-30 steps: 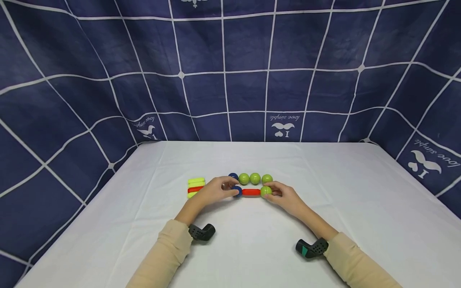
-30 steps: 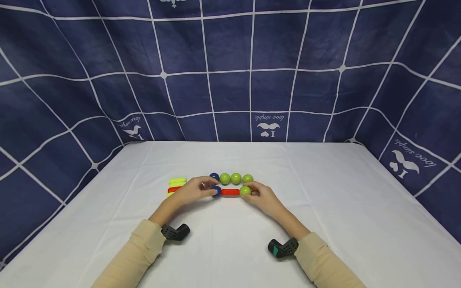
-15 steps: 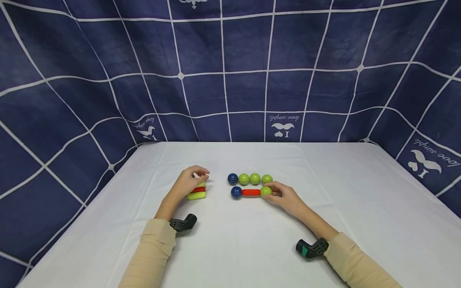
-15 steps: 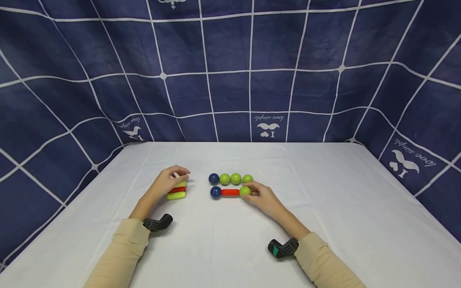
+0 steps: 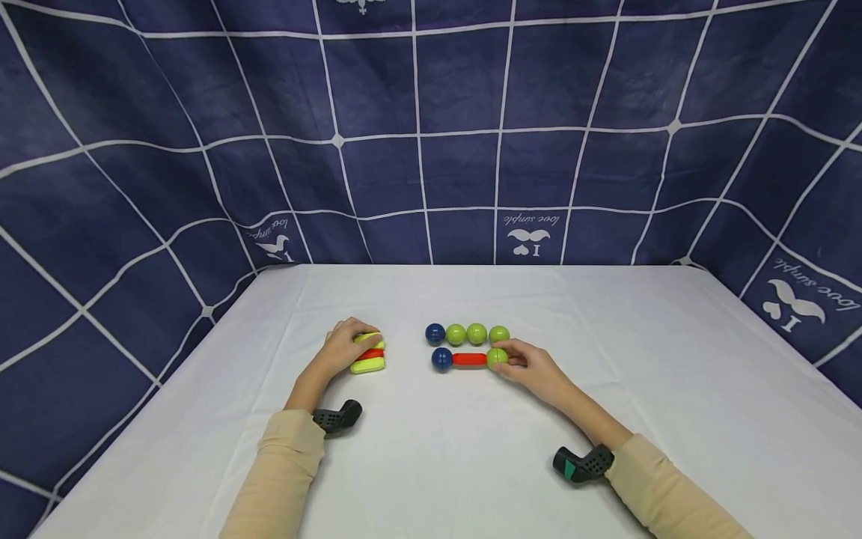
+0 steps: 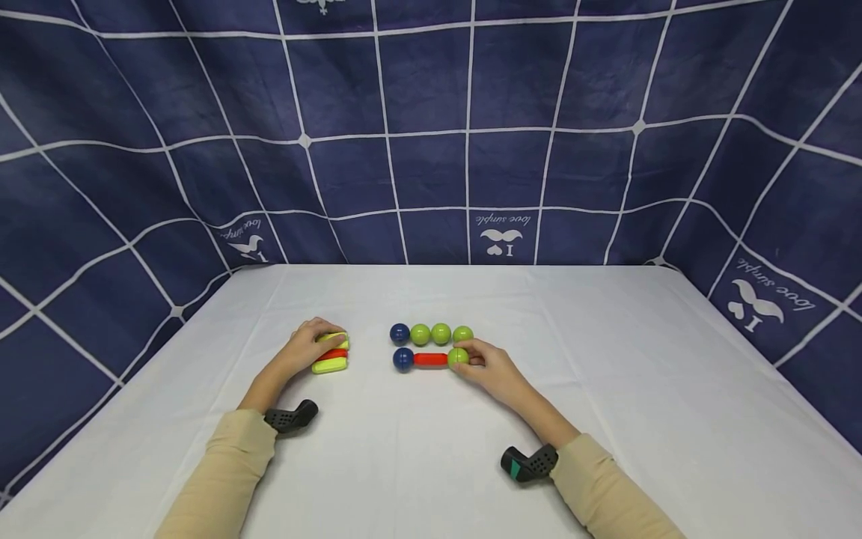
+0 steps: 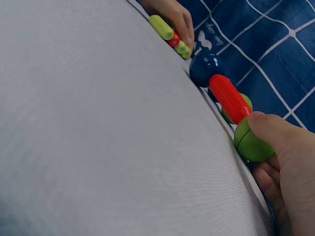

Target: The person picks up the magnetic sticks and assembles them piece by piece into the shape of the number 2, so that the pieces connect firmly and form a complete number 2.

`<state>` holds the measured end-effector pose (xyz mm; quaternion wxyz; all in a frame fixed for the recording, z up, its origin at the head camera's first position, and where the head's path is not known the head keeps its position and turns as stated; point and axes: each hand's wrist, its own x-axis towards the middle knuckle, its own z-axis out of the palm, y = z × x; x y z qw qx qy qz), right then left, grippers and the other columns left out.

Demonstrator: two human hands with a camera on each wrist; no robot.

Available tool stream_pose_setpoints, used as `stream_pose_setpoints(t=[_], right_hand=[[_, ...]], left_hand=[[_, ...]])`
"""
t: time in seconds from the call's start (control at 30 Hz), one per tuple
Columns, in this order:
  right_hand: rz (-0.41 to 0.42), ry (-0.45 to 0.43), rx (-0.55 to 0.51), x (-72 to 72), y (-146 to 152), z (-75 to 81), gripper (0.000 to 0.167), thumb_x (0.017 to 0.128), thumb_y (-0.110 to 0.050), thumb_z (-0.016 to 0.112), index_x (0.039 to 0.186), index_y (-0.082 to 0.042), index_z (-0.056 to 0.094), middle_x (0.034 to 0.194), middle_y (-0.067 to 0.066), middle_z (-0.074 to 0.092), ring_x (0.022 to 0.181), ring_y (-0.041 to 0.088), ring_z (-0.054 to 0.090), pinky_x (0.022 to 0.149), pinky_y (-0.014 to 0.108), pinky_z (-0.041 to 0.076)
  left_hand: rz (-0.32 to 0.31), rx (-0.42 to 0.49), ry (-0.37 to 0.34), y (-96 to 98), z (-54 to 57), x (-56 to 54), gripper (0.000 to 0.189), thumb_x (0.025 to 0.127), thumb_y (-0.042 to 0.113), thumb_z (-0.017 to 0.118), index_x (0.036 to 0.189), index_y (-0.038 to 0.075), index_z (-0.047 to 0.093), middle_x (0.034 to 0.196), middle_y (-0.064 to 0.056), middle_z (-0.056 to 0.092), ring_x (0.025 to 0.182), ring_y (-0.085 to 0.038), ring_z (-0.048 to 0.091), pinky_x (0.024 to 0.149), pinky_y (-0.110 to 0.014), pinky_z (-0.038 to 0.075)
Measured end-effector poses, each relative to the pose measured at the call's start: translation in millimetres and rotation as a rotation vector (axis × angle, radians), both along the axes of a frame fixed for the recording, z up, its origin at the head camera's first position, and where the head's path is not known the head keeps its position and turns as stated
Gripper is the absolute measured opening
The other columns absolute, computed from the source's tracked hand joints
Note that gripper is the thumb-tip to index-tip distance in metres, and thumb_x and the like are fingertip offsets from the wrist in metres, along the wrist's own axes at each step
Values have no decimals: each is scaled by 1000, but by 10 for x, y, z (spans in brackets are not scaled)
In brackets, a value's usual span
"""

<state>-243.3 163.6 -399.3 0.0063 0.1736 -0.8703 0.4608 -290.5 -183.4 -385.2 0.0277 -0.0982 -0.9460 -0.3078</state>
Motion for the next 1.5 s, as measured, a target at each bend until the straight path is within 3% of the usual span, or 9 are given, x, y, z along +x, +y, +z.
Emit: stream_pose_setpoints(t=[0.37,0.57,0.67,0.77,0.97,1.1,1.2,1.3,1.5], right_hand=[[-5,-2,-3,7,10,-2,42,82,-26,66,118,-7,57,112,13,61,95,20,61,80,25,50],[-1,0,-7,11,10,-6,42,82,-26,66,118,-6,57,111,13,62,94,20,61,80,25,50],[3,1,-7,10,5,-7,42,82,-27,66,118,-7,57,111,13,62,94,19,60,80,24,49],[6,-1,-7,7,0,-8,42,82,-27,66,118,-7,57,111,12,62,94,19,60,80,24,49],[8,3,1,4,-12,13,41,83,-26,65,118,-7,57,112,13,61,95,20,60,81,25,49],[9,4,2,0,-17,30,41,83,-25,65,119,-7,57,113,13,61,95,20,60,81,25,49],[10,5,5,-2,-13,28,41,83,-26,65,119,-7,57,113,12,61,95,19,60,81,25,49],[7,2,4,1,-11,28,41,83,-27,65,118,-8,57,112,12,62,94,18,60,81,25,49],[-1,5,3,10,-4,16,42,83,-28,65,118,-7,57,114,13,61,95,21,61,82,27,50]], left_hand=[[24,80,-16,11,11,-16,35,86,32,58,109,6,61,114,-13,58,108,-28,47,97,-46,27],[151,158,120,35,41,-3,34,85,33,61,106,6,63,103,-12,62,93,-25,50,83,-36,30],[216,213,145,78,72,18,37,86,38,59,109,10,62,104,-11,61,87,-23,50,76,-31,35],[235,334,147,156,122,36,38,87,41,56,111,11,60,100,-13,62,78,-19,50,68,-25,38],[177,722,108,452,309,92,35,91,27,55,117,5,51,93,-17,62,53,-9,50,54,-20,42],[96,846,4,711,419,182,36,92,14,51,124,-1,43,103,-23,61,60,-7,61,60,-18,50],[48,862,-86,895,465,271,35,93,12,49,123,-4,42,112,-24,60,76,-16,67,68,-21,52],[17,811,-143,1062,480,359,32,92,16,51,120,-1,49,113,-20,62,84,-16,63,71,-23,50],[-56,734,-222,1378,417,551,32,87,18,59,115,1,58,89,-6,57,61,-9,47,52,-21,40]])
